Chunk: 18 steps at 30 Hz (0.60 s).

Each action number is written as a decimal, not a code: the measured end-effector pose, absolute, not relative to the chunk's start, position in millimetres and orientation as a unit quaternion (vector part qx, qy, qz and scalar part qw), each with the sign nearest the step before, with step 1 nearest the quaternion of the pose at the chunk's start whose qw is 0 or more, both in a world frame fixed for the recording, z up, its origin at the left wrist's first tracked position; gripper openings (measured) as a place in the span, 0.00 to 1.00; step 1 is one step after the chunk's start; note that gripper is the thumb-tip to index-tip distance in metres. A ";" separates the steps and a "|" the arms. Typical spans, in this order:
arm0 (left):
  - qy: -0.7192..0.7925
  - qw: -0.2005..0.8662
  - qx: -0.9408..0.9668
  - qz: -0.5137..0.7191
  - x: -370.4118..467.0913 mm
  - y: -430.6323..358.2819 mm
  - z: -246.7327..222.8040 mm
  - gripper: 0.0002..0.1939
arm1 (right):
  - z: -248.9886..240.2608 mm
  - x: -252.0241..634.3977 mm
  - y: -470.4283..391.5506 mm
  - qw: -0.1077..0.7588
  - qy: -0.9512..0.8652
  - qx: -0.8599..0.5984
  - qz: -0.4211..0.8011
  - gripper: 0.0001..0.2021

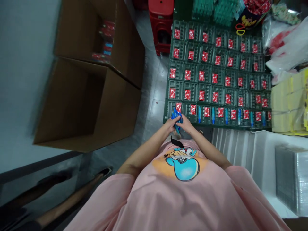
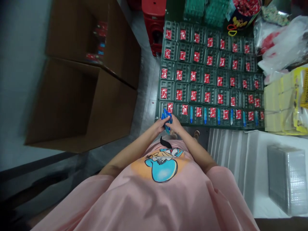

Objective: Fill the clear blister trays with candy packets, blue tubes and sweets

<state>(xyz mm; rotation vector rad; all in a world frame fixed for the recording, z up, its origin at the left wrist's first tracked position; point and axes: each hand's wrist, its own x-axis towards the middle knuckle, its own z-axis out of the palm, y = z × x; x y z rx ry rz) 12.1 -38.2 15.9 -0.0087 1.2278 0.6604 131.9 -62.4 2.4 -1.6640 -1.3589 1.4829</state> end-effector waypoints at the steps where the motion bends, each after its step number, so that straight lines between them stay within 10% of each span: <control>1: 0.566 0.766 -0.004 0.306 12.5 -39.6 15.2 0.14 | 0.1 131.5 -62.8 0.260 -0.495 -0.619 0.551 0.32; 18: 0.555 0.755 0.003 0.350 10.6 -33.7 0.5 0.14 | -15.5 160.7 -42.8 0.321 -0.408 -0.714 0.469 0.19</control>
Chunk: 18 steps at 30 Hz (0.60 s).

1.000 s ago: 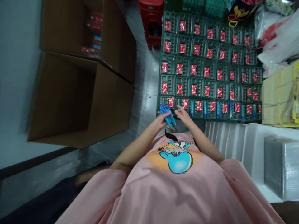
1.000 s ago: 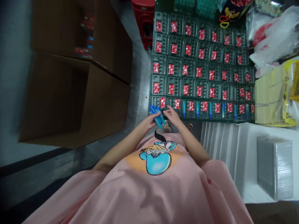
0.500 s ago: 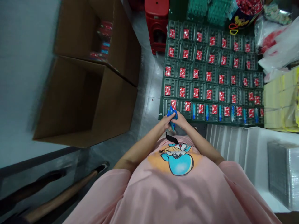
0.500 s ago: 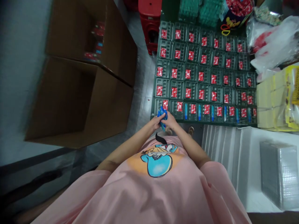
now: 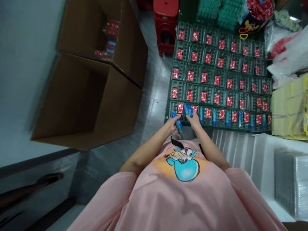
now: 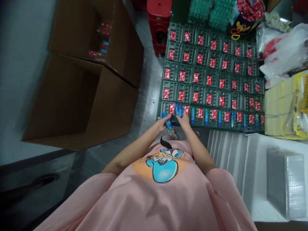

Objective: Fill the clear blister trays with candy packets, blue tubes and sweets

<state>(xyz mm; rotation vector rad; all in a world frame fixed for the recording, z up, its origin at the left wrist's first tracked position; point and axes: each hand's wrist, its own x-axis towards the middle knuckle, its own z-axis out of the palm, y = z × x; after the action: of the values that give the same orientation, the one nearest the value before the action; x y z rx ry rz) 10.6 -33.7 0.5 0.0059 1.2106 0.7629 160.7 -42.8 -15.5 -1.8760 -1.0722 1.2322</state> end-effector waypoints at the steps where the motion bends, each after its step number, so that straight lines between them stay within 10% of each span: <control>1: 0.563 0.748 -0.001 0.350 7.3 -34.4 -0.7 0.14 | -16.4 164.6 -37.8 0.305 -0.413 -0.734 0.444 0.19; 18: 0.585 0.741 -0.028 0.330 -37.2 -49.5 -9.5 0.09 | -28.7 160.3 -42.8 0.162 -0.470 -0.784 0.370 0.22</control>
<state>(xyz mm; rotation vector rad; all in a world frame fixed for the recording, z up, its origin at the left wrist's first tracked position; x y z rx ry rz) -37.2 -49.5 -9.5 -0.0614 1.2822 0.7231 160.3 -42.8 -28.7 -2.2387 -1.3423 1.0569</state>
